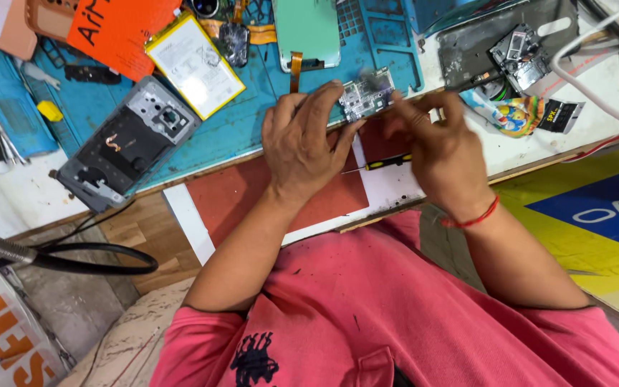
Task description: The person handles a phone circuit board, uses a screwdriver to pry components from a phone housing, and removes the internal frame while working over a red mat.
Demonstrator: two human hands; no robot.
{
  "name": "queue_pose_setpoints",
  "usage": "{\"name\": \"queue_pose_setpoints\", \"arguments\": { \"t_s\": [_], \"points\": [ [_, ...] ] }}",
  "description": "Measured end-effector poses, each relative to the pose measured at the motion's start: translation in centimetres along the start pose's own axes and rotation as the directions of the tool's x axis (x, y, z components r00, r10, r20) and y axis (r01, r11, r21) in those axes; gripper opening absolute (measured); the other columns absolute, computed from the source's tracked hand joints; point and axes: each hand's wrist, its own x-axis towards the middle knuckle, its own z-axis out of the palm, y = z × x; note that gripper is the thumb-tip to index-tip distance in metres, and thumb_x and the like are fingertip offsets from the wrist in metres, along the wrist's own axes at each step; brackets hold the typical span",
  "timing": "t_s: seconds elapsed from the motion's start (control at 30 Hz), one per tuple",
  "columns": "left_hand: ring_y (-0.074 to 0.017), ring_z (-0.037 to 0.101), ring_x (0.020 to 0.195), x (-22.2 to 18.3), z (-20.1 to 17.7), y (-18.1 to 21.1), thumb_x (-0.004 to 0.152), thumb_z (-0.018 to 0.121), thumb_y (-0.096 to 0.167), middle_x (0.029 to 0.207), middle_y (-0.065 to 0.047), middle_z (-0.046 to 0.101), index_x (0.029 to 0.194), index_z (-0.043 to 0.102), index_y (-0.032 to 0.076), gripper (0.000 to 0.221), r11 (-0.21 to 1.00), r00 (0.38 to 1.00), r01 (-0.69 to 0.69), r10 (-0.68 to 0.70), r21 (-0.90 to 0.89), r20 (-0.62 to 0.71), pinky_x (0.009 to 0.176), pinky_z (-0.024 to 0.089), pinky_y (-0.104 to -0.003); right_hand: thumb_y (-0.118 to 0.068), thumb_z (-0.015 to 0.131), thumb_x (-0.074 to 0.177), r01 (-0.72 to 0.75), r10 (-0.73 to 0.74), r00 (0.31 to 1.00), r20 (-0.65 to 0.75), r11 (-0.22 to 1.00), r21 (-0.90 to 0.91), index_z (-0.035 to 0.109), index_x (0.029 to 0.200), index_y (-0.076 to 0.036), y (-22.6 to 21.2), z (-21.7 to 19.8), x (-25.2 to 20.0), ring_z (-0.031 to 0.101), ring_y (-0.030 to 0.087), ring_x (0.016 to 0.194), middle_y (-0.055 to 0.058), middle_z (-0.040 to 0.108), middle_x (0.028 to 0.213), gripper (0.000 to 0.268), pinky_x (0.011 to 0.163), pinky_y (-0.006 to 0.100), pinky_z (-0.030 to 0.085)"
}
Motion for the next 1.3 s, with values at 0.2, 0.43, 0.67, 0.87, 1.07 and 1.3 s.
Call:
{"name": "queue_pose_setpoints", "arguments": {
  "t_s": [0.2,0.43,0.67,0.87,1.07,1.3],
  "points": [
    [-0.0204,0.062,0.105,0.0,-0.1,-0.1,0.093,0.085,0.036,0.128,0.002,0.071,0.133,0.060,0.013,0.053,0.999,1.000,-0.013,0.013,-0.029,-0.009,0.085,0.045,-0.038,0.010,0.060,0.089,-0.040,0.039,0.999,-0.017,0.998,-0.039,0.065,0.144,-0.014,0.0,0.8,-0.8,0.070,0.030,0.089,0.016,0.059,0.122,0.060,0.071,0.041,0.058],
    [-0.0218,0.061,0.104,0.5,0.0,-0.1,0.086,0.084,0.032,0.127,0.002,0.071,0.131,0.061,0.013,0.054,0.999,1.000,-0.030,0.030,0.018,0.003,0.086,0.047,-0.039,0.010,0.061,0.084,-0.072,0.076,0.994,0.084,0.996,-0.053,0.066,0.143,-0.015,-0.9,1.0,-2.1,0.069,0.032,0.075,0.015,0.061,0.113,0.064,0.059,0.042,0.056],
    [-0.0208,0.061,0.104,0.1,0.1,-0.2,0.092,0.085,0.034,0.129,0.003,0.070,0.129,0.062,0.013,0.048,0.998,0.998,-0.051,0.051,0.025,-0.021,0.088,0.047,-0.038,0.009,0.058,0.089,-0.104,0.103,0.995,0.008,0.994,0.039,0.066,0.143,-0.017,-0.1,2.6,-3.2,0.069,0.030,0.086,0.013,0.061,0.113,0.061,0.070,0.042,0.059],
    [-0.0198,0.062,0.104,-0.2,0.1,-0.1,0.091,0.084,0.031,0.129,0.003,0.071,0.128,0.062,0.012,0.047,0.998,0.997,-0.060,0.061,0.023,-0.038,0.088,0.047,-0.038,0.008,0.059,0.089,-0.029,0.029,1.000,0.001,1.000,-0.006,0.061,0.147,-0.017,0.3,2.0,-2.7,0.069,0.033,0.087,0.014,0.060,0.116,0.064,0.069,0.043,0.058],
    [-0.0205,0.061,0.101,-0.3,0.1,0.0,0.087,0.086,0.030,0.127,0.003,0.071,0.125,0.063,0.013,0.048,0.998,0.998,-0.055,0.056,0.027,-0.040,0.085,0.046,-0.038,0.010,0.060,0.089,-0.098,0.098,0.995,0.015,0.995,0.035,0.064,0.145,-0.020,1.5,1.8,-2.8,0.070,0.030,0.083,0.013,0.062,0.118,0.064,0.070,0.042,0.059],
    [-0.0198,0.061,0.101,-0.1,0.0,0.1,0.087,0.085,0.031,0.128,0.004,0.071,0.125,0.064,0.013,0.047,0.997,0.997,-0.062,0.063,0.038,-0.033,0.086,0.047,-0.037,0.012,0.062,0.088,0.004,-0.001,0.999,-0.038,0.997,0.074,0.068,0.141,-0.014,1.6,1.8,-3.7,0.068,0.029,0.085,0.014,0.060,0.111,0.059,0.074,0.040,0.058]
  ]
}}
